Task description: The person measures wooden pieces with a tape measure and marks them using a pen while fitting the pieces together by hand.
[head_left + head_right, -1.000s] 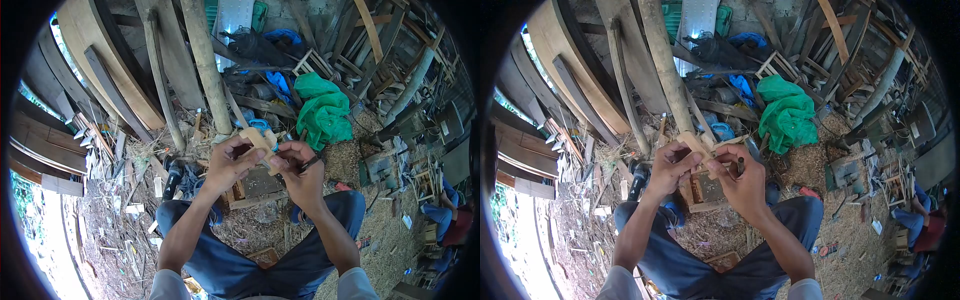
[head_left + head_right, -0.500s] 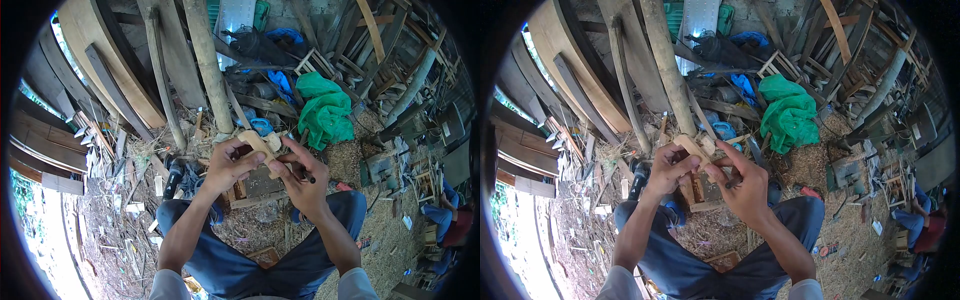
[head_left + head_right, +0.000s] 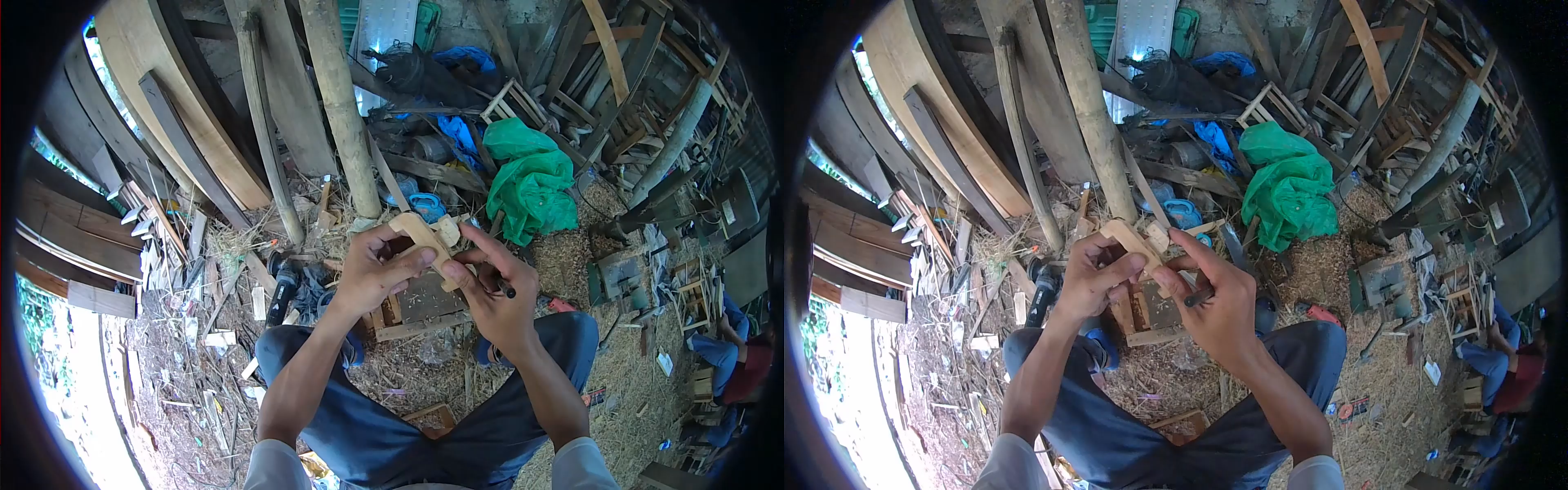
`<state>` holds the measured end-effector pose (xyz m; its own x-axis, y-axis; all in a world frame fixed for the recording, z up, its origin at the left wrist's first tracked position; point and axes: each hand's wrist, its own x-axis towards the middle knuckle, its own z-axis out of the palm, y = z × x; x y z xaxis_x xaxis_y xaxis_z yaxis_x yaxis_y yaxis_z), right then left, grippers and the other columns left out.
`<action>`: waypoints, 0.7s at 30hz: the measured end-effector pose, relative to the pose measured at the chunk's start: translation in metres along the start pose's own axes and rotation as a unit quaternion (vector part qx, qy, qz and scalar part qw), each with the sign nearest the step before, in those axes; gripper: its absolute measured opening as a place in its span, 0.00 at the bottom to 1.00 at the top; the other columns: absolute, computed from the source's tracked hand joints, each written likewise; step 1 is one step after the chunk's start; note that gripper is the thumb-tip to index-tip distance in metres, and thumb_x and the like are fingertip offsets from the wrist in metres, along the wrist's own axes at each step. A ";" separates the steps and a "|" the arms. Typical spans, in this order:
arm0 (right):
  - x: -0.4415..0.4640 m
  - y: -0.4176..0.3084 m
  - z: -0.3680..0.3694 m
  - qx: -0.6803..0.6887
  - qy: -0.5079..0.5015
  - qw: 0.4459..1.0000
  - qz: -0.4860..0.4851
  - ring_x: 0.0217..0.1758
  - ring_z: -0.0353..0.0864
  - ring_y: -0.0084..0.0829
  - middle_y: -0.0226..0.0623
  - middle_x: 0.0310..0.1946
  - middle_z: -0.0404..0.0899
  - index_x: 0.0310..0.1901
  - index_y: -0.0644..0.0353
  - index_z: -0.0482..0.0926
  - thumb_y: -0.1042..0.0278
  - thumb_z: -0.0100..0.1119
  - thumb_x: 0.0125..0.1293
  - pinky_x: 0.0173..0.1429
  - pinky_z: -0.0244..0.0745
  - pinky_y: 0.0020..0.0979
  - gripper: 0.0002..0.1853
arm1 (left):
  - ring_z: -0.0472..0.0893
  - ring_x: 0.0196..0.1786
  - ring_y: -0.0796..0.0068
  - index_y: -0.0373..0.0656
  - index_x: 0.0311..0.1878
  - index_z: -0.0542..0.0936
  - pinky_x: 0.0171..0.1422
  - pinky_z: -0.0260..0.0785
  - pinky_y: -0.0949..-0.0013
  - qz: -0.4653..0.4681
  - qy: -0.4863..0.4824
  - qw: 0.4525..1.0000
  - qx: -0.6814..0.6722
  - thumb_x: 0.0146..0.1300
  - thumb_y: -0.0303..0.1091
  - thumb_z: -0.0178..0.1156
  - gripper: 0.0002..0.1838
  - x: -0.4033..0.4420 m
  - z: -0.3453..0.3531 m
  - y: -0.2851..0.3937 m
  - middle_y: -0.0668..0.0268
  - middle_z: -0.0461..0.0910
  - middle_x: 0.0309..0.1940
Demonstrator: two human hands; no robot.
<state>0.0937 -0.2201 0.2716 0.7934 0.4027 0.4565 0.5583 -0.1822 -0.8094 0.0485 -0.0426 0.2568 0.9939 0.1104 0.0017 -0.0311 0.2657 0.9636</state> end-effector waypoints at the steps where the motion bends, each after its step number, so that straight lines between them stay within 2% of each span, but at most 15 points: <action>1: 0.000 0.000 0.000 0.000 0.000 1.000 0.000 0.16 0.63 0.18 0.33 0.28 0.83 0.55 0.60 0.76 0.68 0.70 0.55 0.22 0.60 0.23 0.24 | 0.66 0.18 0.90 0.35 0.45 0.79 0.19 0.51 0.81 0.002 0.004 1.000 0.006 0.59 0.32 0.67 0.14 0.000 0.000 0.000 0.71 0.75 0.21; 21: 0.001 0.000 0.001 -0.007 -0.003 1.000 0.017 0.16 0.64 0.17 0.32 0.27 0.83 0.55 0.59 0.77 0.68 0.69 0.55 0.22 0.61 0.22 0.24 | 0.68 0.20 0.90 0.36 0.44 0.80 0.21 0.54 0.82 0.000 0.010 1.000 0.016 0.58 0.31 0.67 0.13 -0.001 0.000 0.005 0.70 0.79 0.26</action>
<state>0.0940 -0.2192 0.2720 0.8102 0.4008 0.4276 0.5352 -0.2087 -0.8185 0.0476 -0.0419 0.2613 0.9916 0.1293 -0.0030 -0.0276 0.2344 0.9718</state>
